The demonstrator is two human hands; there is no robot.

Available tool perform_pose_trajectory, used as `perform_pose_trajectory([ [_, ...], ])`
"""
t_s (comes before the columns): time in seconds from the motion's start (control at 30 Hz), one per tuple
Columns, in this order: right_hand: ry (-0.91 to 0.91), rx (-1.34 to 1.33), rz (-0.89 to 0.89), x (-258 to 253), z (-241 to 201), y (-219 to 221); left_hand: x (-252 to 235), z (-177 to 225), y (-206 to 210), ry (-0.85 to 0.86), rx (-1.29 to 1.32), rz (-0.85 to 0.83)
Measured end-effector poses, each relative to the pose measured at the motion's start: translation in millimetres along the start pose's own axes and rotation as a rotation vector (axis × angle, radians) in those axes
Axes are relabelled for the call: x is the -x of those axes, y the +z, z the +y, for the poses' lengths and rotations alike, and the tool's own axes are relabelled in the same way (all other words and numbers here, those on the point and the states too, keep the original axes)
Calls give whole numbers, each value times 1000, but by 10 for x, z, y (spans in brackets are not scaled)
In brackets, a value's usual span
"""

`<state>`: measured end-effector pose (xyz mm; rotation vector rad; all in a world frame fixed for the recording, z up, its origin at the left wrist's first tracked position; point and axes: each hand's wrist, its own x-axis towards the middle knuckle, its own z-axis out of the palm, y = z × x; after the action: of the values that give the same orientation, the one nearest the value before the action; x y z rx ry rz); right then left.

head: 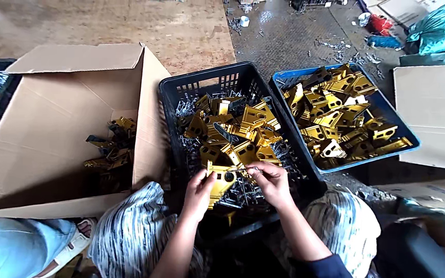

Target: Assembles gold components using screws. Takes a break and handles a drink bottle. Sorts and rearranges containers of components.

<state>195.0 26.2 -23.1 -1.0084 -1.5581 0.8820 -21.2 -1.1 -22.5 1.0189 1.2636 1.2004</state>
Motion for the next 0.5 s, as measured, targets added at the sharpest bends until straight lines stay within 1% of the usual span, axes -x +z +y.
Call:
perform_pose_trajectory([
  [0.07,-85,85,22,39,86,81,16,29,45,-92,89,-77],
  [0.13,-162,145,64,81,143,174,10,21,67,-121,102,-86],
  [0.2,-180,131,81,94,141,235,-13,14,82,-88,58,-45],
  [0.27,-156,84,77,103,149,263,-23,10,100,-31,-41,14],
  [0.33,-161,89,72,105,171,276,-22,-30,108,37,-116,23],
  [0.43,-243,212,29,94,194,270,-9,-106,118,122,-207,16],
  [0.5,-310,330,3,91,206,248,-7,-121,119,126,-216,41],
])
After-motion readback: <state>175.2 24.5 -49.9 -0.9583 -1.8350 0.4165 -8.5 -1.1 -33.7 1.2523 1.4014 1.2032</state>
